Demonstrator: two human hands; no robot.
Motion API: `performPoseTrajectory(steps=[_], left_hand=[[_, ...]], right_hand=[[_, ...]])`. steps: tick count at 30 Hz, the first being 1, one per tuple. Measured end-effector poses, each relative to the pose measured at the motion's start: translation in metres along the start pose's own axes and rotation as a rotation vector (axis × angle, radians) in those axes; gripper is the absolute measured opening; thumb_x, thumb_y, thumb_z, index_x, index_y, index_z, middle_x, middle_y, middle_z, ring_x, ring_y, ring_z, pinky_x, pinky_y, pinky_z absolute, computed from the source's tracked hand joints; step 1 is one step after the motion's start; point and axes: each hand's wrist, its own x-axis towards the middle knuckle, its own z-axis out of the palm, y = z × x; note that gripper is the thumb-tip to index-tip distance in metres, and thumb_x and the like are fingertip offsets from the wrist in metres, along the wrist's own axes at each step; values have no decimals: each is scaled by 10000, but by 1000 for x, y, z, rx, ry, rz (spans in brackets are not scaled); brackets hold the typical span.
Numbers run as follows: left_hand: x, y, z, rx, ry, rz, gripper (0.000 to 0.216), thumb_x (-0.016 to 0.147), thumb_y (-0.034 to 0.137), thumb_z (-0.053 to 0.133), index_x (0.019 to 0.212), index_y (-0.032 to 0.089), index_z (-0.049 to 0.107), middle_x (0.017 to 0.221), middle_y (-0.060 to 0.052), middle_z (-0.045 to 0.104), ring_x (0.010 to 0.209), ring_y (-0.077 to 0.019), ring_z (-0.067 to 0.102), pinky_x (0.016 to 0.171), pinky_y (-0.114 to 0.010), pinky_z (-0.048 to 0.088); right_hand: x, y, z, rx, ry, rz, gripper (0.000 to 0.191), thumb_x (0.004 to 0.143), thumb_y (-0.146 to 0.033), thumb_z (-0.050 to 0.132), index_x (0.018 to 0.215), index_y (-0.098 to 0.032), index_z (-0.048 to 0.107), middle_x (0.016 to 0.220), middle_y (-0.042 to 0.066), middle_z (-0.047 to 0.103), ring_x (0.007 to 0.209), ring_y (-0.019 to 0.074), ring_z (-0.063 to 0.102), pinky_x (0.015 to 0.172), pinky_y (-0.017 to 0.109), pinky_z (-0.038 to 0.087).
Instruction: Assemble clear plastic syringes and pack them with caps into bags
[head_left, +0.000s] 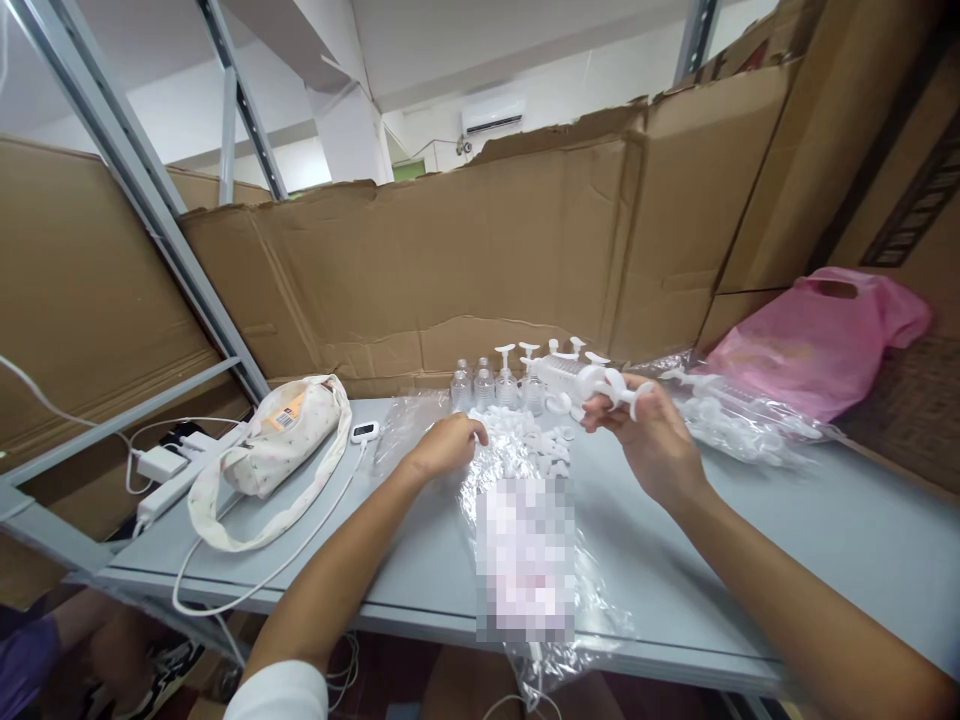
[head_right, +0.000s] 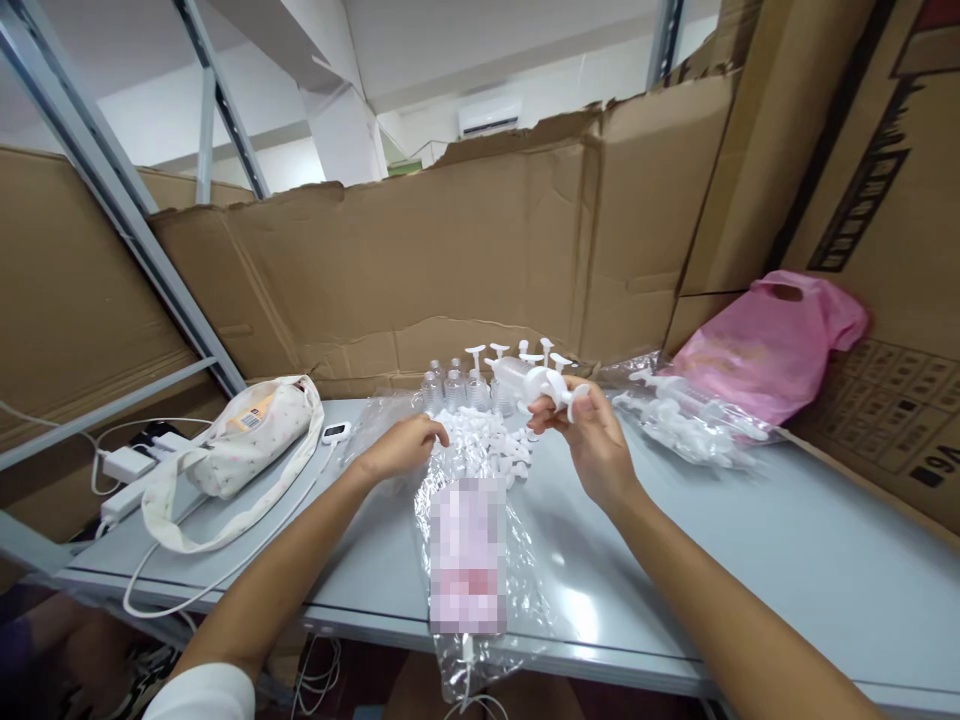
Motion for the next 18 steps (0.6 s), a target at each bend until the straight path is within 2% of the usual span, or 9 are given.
performPoseTrajectory(steps=[3,7,10,13,15,18], left_hand=[[-8,2,-16,-118,15,32,376,836,103,337,948,204,681,1008,-63,620,899,-169,600,813,-281,454],[-17,2,-31,-431,-22,48,341,812,106,358,1005,171,632,1015,-58,621,692,-111,589,699,-269,468],[-21,2,-40,-645,-96,62,347,773,90,412,1056,175,593,1053,-58,627,701,-97,585,654,-247,463],[-25,2,-48,-800,-191,123,285,773,95,470,1025,155,589,982,-68,640,754,-102,582,676,-247,469],[-27,4,-53,-874,-250,166,230,775,107,516,989,147,587,936,-70,645,782,-109,582,693,-254,471],[-31,8,-60,-911,-330,216,226,775,119,560,997,162,559,905,-61,661,716,-92,567,682,-257,455]], right_hand=[[1,-17,-2,34,5,-68,342,814,-559,558,952,-255,631,692,3,623,579,176,548,597,349,435],[4,-39,-8,76,1,-4,327,784,-554,586,891,-265,693,564,-10,515,471,148,439,486,318,350],[7,-51,-14,77,-17,59,291,755,-553,606,834,-294,712,501,-24,433,421,127,356,469,312,327],[9,-60,-19,56,-34,64,270,736,-551,603,775,-314,726,446,-12,375,411,137,322,452,308,286],[11,-67,-19,19,-50,58,277,726,-553,596,736,-313,734,412,0,355,398,142,311,440,312,259],[16,-78,-13,-62,-92,54,316,714,-583,585,694,-307,738,371,7,350,369,142,319,430,317,250]])
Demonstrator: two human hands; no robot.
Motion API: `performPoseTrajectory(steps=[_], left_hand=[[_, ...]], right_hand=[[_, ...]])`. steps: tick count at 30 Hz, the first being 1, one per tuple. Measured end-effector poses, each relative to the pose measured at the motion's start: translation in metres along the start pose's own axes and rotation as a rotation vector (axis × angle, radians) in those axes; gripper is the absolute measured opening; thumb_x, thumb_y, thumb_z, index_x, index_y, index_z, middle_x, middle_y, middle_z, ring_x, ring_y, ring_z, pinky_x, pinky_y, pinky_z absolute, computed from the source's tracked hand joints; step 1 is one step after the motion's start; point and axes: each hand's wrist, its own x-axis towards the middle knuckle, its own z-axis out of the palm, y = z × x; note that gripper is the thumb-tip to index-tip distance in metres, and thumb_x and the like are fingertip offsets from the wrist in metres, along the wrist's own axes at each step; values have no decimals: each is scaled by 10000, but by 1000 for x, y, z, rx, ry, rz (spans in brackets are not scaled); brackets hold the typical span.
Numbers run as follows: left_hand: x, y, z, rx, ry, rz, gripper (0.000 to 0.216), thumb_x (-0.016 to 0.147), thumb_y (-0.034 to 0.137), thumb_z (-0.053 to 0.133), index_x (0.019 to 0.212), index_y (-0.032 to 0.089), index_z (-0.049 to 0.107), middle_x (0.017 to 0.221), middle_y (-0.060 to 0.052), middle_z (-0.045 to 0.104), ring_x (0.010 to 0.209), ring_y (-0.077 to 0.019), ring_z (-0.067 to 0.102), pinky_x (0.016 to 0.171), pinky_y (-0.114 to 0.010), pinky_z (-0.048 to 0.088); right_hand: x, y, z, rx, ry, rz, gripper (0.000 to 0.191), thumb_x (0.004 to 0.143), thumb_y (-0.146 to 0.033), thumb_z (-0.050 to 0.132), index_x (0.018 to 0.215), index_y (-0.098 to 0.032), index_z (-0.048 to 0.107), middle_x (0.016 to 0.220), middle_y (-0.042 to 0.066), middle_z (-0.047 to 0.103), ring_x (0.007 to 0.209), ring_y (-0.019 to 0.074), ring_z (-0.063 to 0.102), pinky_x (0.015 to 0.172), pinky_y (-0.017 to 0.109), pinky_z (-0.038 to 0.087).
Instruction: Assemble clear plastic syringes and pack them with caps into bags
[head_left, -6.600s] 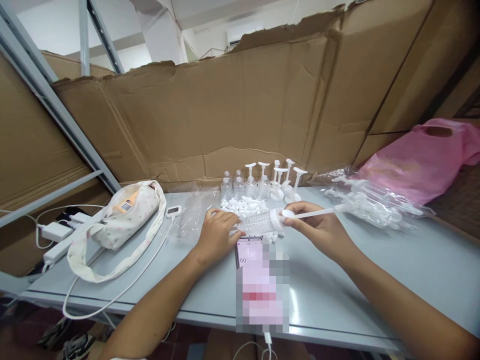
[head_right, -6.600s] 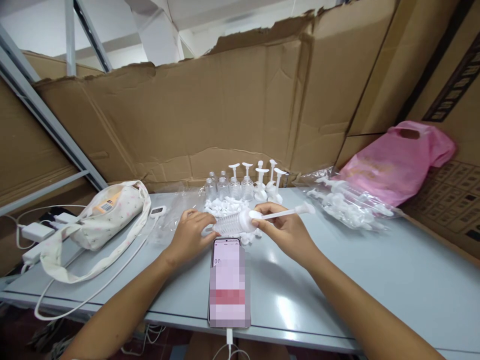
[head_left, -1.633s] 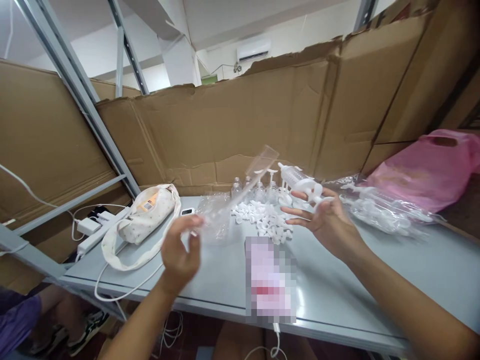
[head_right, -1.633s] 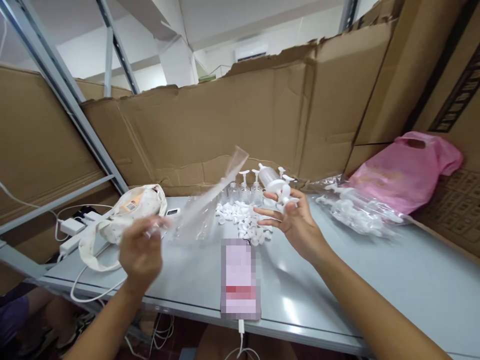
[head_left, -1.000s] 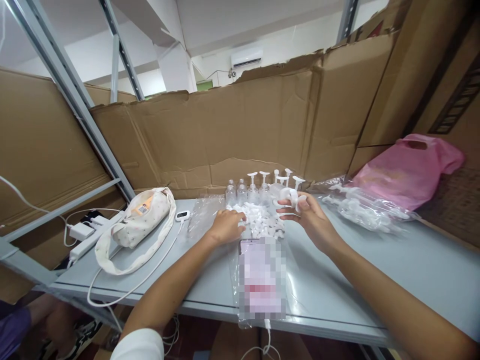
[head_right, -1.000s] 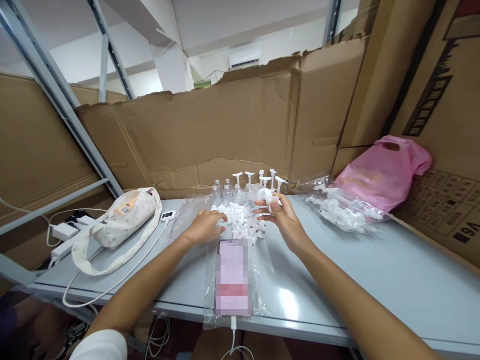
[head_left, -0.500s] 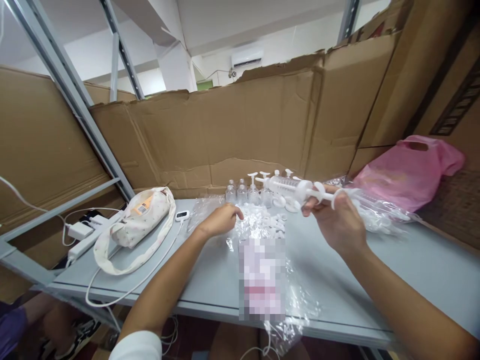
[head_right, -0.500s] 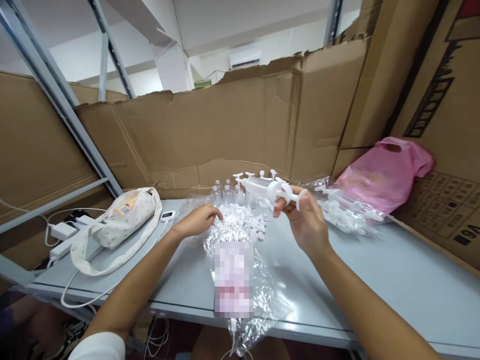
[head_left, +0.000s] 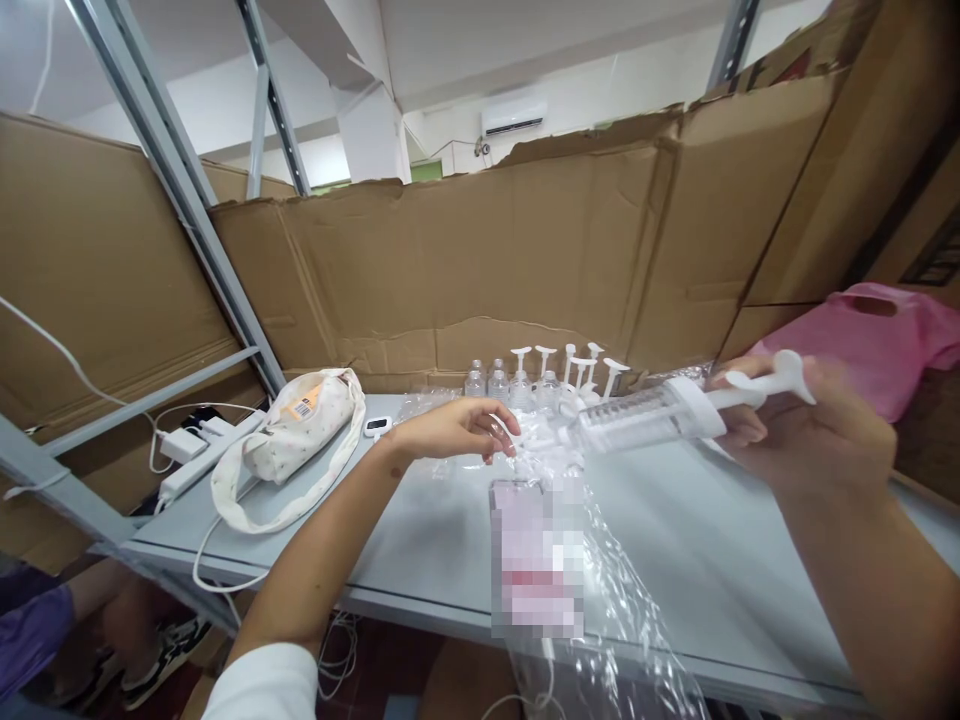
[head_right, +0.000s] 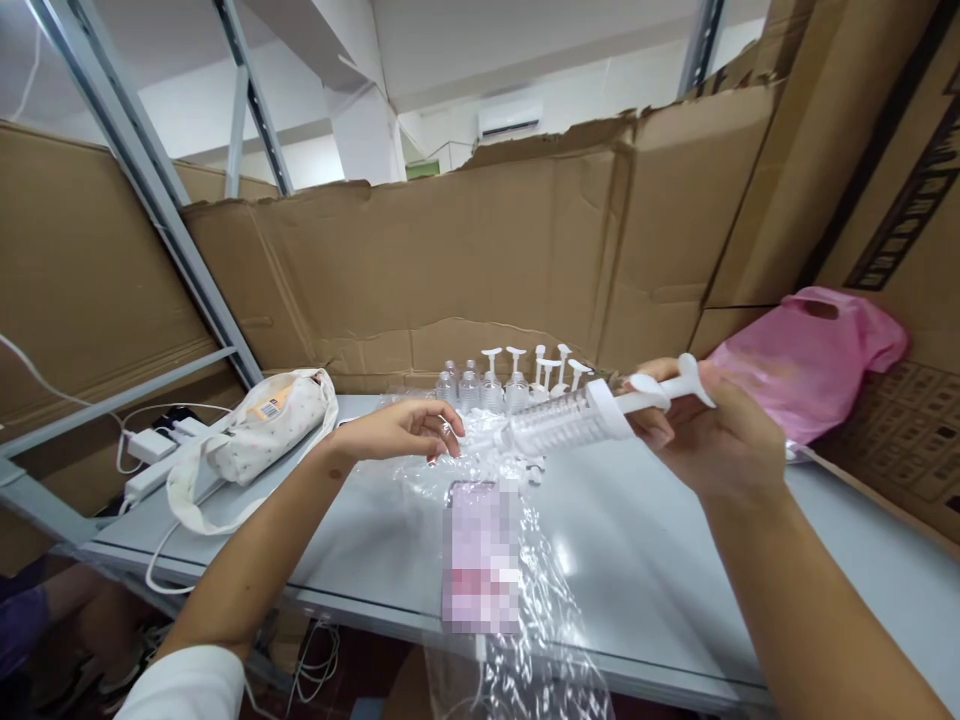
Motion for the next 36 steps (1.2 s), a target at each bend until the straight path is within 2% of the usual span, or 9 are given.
performPoseTrajectory(steps=[3,9,14,19,23,25,30,36], left_hand=[[-4,9,3,-16,-69,33,248,787,101,539,1023,178,523,900,-59,670,678,-82,554,668,-256,437],[-10,27,13,99,-152,67,290,792,84,518,1059,195,514,921,-59,673,829,-124,597,705,-267,437],[-11,32,21,53,-128,67,265,790,101,547,1038,191,527,854,-35,657,820,-137,636,770,-303,471],[-10,32,28,-87,-128,39,241,791,103,563,1012,188,517,829,-25,645,713,-133,665,730,-310,497],[-9,33,32,-151,-79,33,238,785,102,575,1006,177,526,833,-21,613,684,-117,657,701,-291,518],[-8,32,33,-162,-65,19,253,783,114,583,1019,178,521,818,-11,597,661,-109,646,668,-283,532],[-10,30,36,-187,-100,10,273,777,125,603,1031,181,520,817,-16,608,688,-125,659,677,-294,546],[-13,29,39,-196,-137,20,226,823,147,578,1037,186,515,834,-33,641,660,-115,660,614,-245,497]], right_hand=[[7,-13,9,-52,-83,4,348,699,-623,591,665,-304,725,343,-3,350,350,138,350,435,317,269],[22,-38,28,-95,-235,82,383,698,-621,616,620,-256,702,333,-28,352,353,108,388,458,299,306],[30,-45,41,-111,-271,104,379,717,-593,597,633,-236,691,350,-45,375,364,86,384,472,279,308],[33,-38,45,-41,-425,196,374,769,-562,558,687,-224,695,382,-46,387,389,95,384,484,275,333],[32,-35,52,-65,-525,298,409,803,-566,522,734,-204,700,387,-38,410,412,107,402,492,274,333],[31,-38,54,-80,-512,284,407,800,-569,532,729,-204,699,388,-37,412,412,108,403,485,272,330],[28,-56,50,-43,-360,89,361,760,-564,596,679,-229,706,376,-49,376,364,73,361,449,252,301],[20,-74,50,-185,-303,35,455,689,-647,601,550,-218,668,334,-37,307,336,78,354,410,253,288]])
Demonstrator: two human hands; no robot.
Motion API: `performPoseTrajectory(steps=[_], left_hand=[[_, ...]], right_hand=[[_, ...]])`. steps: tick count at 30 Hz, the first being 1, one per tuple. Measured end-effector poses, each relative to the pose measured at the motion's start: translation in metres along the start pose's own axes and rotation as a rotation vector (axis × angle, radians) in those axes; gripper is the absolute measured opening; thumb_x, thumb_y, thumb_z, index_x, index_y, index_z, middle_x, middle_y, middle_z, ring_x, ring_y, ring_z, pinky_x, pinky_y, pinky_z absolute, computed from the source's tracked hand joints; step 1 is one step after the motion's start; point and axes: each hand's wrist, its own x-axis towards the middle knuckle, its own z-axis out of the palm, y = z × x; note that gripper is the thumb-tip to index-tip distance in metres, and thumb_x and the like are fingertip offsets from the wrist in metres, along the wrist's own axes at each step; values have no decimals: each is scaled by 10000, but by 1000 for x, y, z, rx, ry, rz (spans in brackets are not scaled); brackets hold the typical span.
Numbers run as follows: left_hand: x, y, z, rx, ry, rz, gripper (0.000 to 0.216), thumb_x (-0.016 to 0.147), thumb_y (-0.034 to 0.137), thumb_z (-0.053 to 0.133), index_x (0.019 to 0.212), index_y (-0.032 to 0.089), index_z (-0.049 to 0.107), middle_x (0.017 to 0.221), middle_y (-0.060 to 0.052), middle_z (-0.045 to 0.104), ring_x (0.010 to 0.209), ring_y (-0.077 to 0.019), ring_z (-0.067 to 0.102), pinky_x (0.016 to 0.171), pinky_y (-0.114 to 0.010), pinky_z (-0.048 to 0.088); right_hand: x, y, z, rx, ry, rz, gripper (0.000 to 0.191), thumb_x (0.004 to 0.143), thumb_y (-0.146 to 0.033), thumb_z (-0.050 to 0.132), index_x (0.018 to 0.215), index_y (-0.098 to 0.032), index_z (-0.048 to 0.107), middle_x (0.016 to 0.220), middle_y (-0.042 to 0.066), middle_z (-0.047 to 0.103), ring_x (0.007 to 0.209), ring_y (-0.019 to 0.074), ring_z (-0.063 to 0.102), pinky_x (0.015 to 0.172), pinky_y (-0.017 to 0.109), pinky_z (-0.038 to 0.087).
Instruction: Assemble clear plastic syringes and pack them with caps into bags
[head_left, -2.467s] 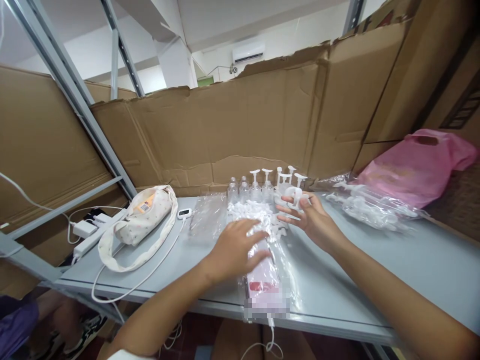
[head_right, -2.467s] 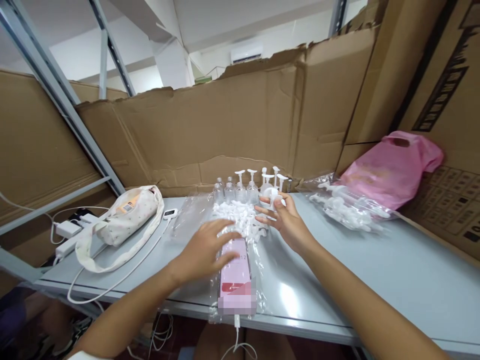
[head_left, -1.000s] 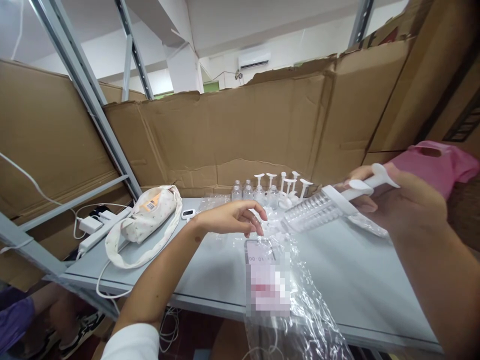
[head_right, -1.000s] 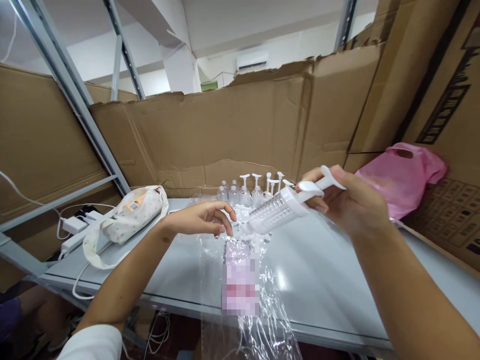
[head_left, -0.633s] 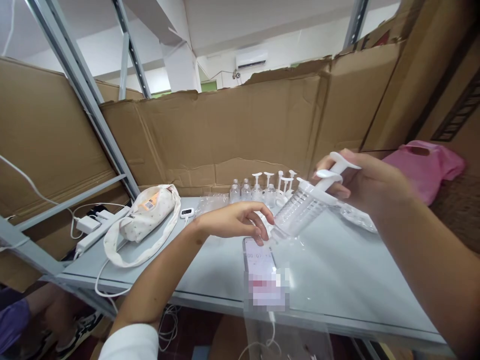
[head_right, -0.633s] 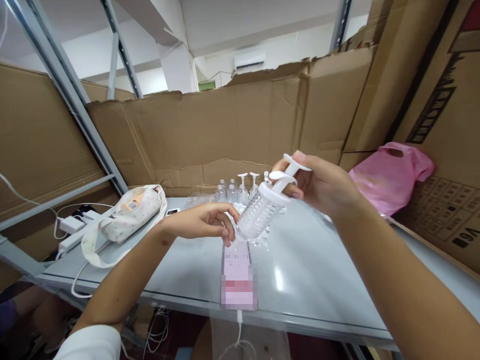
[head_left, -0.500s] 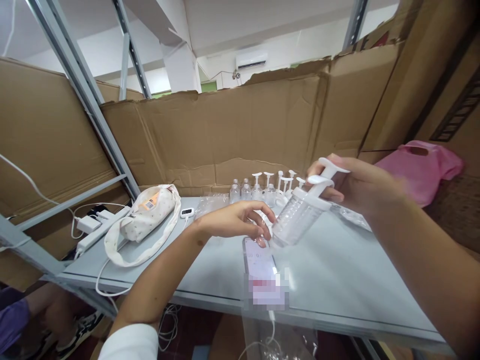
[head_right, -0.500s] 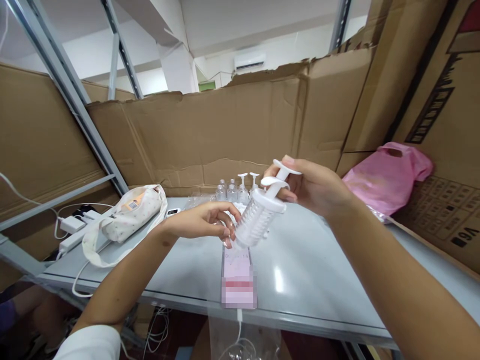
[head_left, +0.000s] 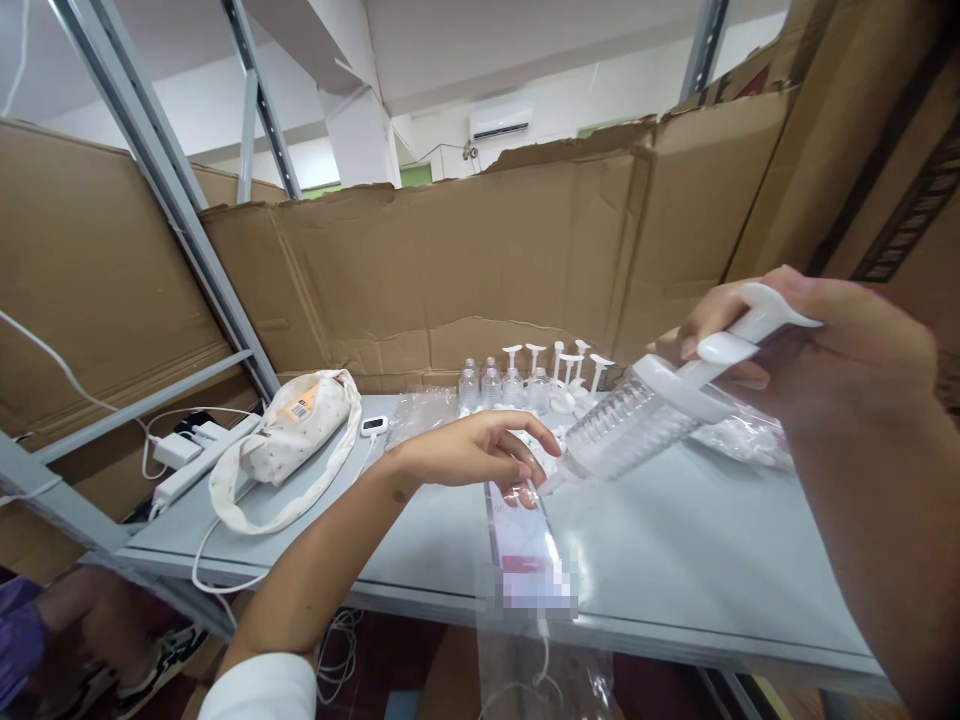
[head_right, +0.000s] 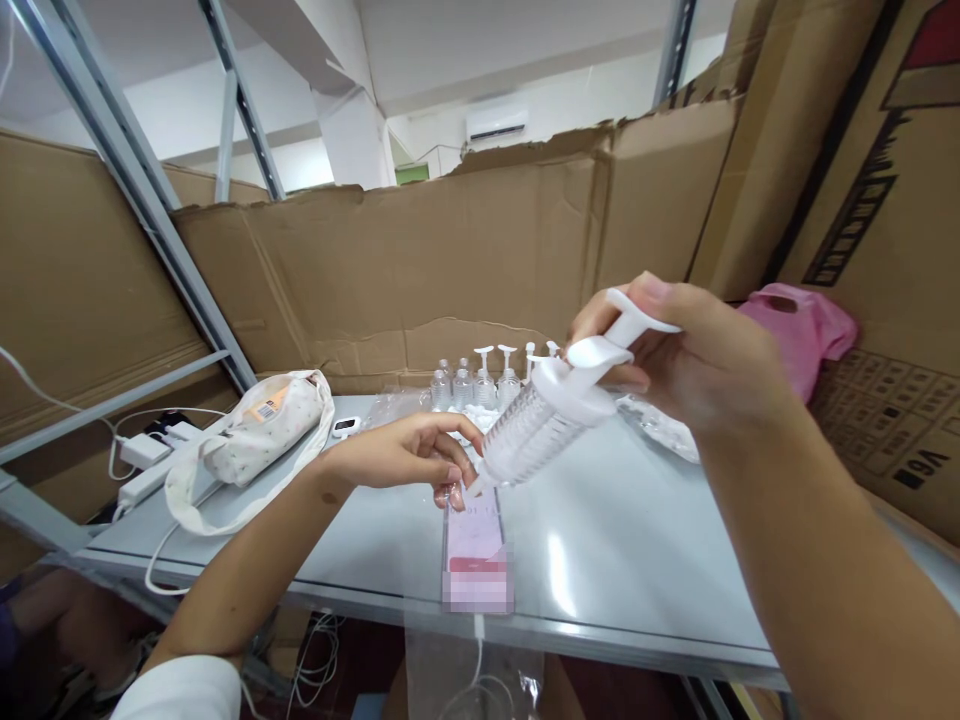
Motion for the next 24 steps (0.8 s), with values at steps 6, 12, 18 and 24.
performPoseTrajectory(steps=[6,12,18,24], left_hand=[[3,2,8,43,8,59,196,831,141,557,1018,178,510,804,-28,646,691,-107,637,587,-217,489],[7,4,23,9,216,80,366,756,146,606,1110,160,512,770,-21,616,612,-109,589,539,-238,490],[7,4,24,-29,448,92,302,761,224,651,1038,159,549,684,-4,618,616,-107,578,568,-226,438],[-1,-11,25,-260,270,297,493,803,480,623,1211,214,542,1111,-107,656,1077,-229,587,880,-337,428]], right_hand=[[5,7,7,-1,-147,70,450,737,-620,572,628,-198,685,329,-46,364,348,94,371,459,277,334],[6,24,19,4,-377,166,412,855,-523,503,766,-159,673,462,-29,518,414,86,385,421,228,287],[4,25,36,-268,-492,128,464,932,-487,381,669,-206,641,507,-11,537,468,116,402,463,250,327],[-2,23,39,-383,-373,43,535,947,-497,335,529,-212,510,520,-7,491,519,125,440,552,271,369]])
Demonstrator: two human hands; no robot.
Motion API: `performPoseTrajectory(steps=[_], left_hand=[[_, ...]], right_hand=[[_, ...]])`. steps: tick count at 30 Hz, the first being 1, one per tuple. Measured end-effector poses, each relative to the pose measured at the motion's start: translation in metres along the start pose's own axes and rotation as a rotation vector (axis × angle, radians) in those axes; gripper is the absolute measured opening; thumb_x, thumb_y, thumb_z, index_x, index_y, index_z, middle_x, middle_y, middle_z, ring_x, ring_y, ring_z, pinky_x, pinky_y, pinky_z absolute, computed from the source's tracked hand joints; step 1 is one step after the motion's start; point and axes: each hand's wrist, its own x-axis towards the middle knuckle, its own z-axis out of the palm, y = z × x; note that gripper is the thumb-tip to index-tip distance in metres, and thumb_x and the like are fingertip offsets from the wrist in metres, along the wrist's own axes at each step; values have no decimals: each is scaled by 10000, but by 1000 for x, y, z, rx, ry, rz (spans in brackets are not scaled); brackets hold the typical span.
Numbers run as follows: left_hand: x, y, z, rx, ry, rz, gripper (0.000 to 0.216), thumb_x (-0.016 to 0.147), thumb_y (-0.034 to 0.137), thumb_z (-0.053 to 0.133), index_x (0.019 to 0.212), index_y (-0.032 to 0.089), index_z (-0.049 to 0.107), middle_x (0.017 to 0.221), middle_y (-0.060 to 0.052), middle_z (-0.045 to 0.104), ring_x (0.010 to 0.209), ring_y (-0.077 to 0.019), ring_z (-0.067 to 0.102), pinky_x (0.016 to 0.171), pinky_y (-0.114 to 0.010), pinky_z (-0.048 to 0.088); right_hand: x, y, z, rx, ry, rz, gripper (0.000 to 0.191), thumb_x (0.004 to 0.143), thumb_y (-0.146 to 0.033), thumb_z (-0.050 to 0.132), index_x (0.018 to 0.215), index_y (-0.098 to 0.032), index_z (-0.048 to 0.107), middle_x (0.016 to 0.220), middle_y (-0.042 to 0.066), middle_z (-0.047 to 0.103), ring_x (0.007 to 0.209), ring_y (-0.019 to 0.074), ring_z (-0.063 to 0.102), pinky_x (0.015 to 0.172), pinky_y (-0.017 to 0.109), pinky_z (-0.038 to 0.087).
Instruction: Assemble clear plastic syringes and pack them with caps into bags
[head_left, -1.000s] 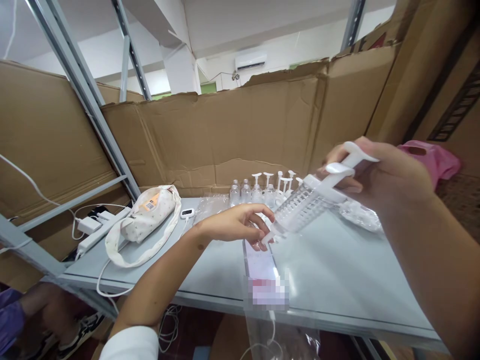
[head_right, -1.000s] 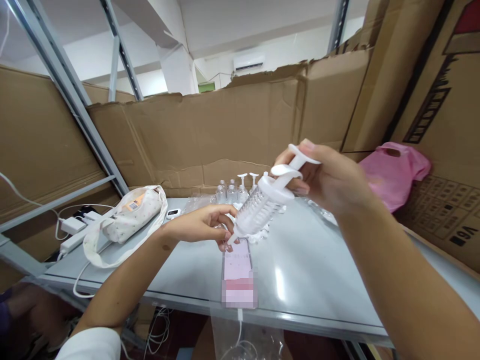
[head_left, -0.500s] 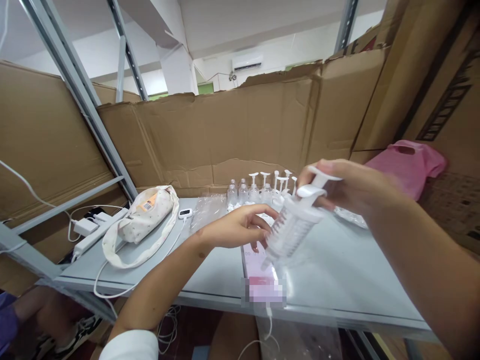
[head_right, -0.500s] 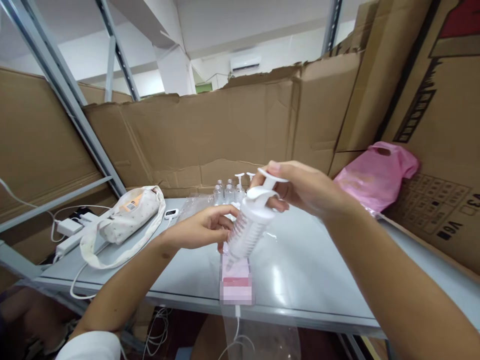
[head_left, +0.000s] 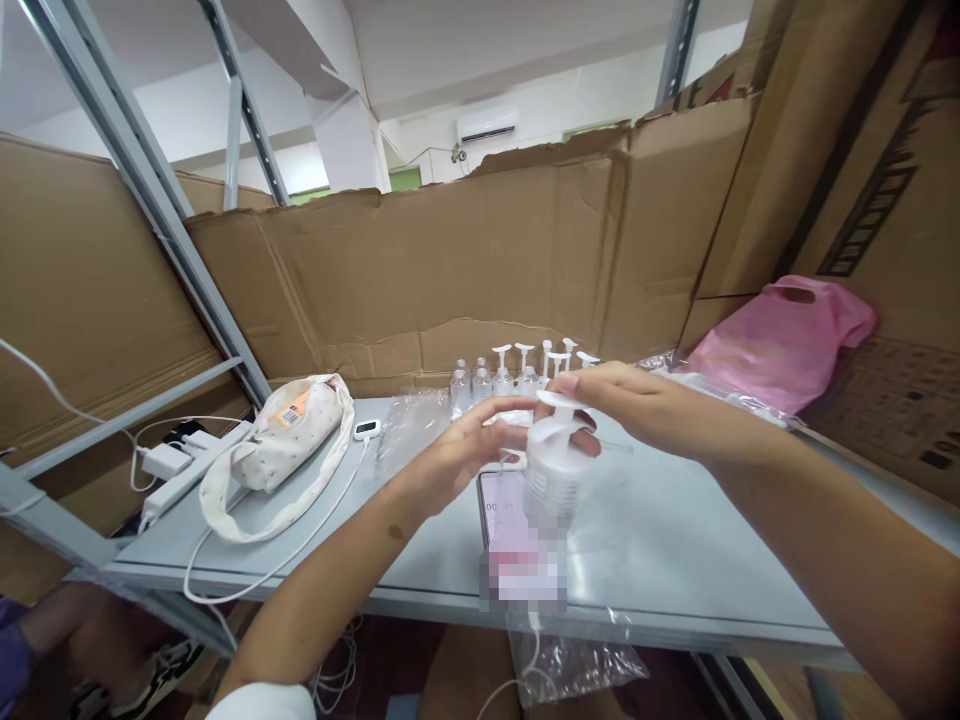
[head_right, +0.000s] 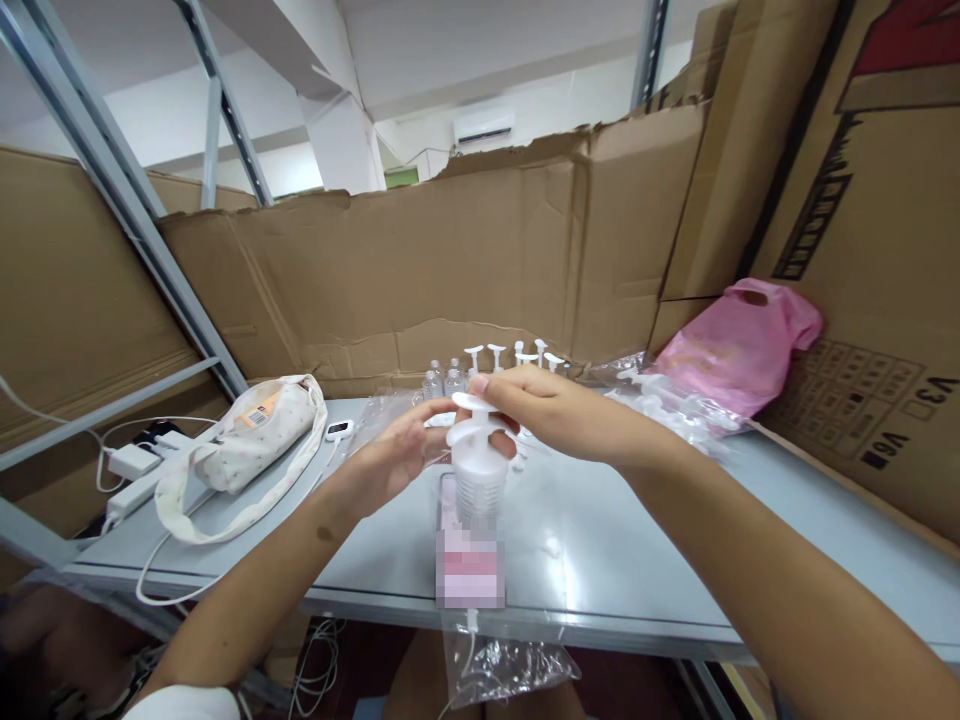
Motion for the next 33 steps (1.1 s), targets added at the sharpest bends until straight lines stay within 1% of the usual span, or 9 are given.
performPoseTrajectory(steps=[4,7,10,19,22,25,28,31,33], left_hand=[[-10,-9,9,-41,-8,60,517,849,415,604,1336,310,466,1357,-71,527,1276,-262,452,997,-387,385],[-12,-9,16,50,82,44,408,945,428,418,1308,273,525,1313,-87,567,1188,-266,535,939,-396,438],[-12,0,21,152,145,80,395,951,425,404,1269,257,567,1301,-84,578,1149,-258,565,889,-362,476],[-12,26,35,431,249,138,414,956,453,358,1251,258,575,1232,-73,624,897,-177,672,698,-272,520],[-13,30,36,542,309,142,411,963,446,342,1245,260,574,1108,-58,685,788,-146,680,657,-253,503],[-13,40,36,536,335,172,424,967,441,326,1242,234,573,1013,-63,710,710,-135,678,548,-222,480],[-13,53,36,528,374,273,412,971,415,330,1206,208,598,952,-65,717,677,-128,674,494,-200,464],[-9,62,38,551,431,390,384,968,391,349,1161,200,621,990,-67,709,687,-126,673,469,-192,461],[-3,64,42,577,452,446,374,968,380,351,1137,197,630,1021,-69,703,684,-120,666,472,-193,467]], right_hand=[[-4,-3,0,19,85,-6,482,945,-494,330,613,-215,540,539,-7,505,546,135,461,563,272,366],[-9,-12,2,-35,40,19,455,948,-492,322,674,-207,547,572,-9,512,553,138,458,557,270,369],[-15,-20,4,-168,0,66,453,953,-478,326,634,-200,487,611,-10,526,573,129,483,565,260,378],[-23,-15,17,-711,119,36,286,955,-362,383,918,-238,638,818,16,699,703,174,624,589,272,387],[-28,-15,21,-804,229,-32,239,938,-330,431,878,-237,643,787,16,699,651,171,621,552,270,381],[-37,-14,20,-737,569,-208,129,895,-299,524,944,-240,628,804,22,673,583,147,568,537,276,413],[-48,-4,26,-445,854,-322,417,822,-318,641,1223,-311,528,1080,59,613,798,196,609,714,349,511],[-59,13,49,-80,697,-227,764,748,-470,698,1407,-366,324,1312,82,480,1153,282,526,941,452,478],[-63,25,72,46,533,-91,905,714,-584,670,1458,-361,205,1394,99,429,1224,307,486,998,495,432]])
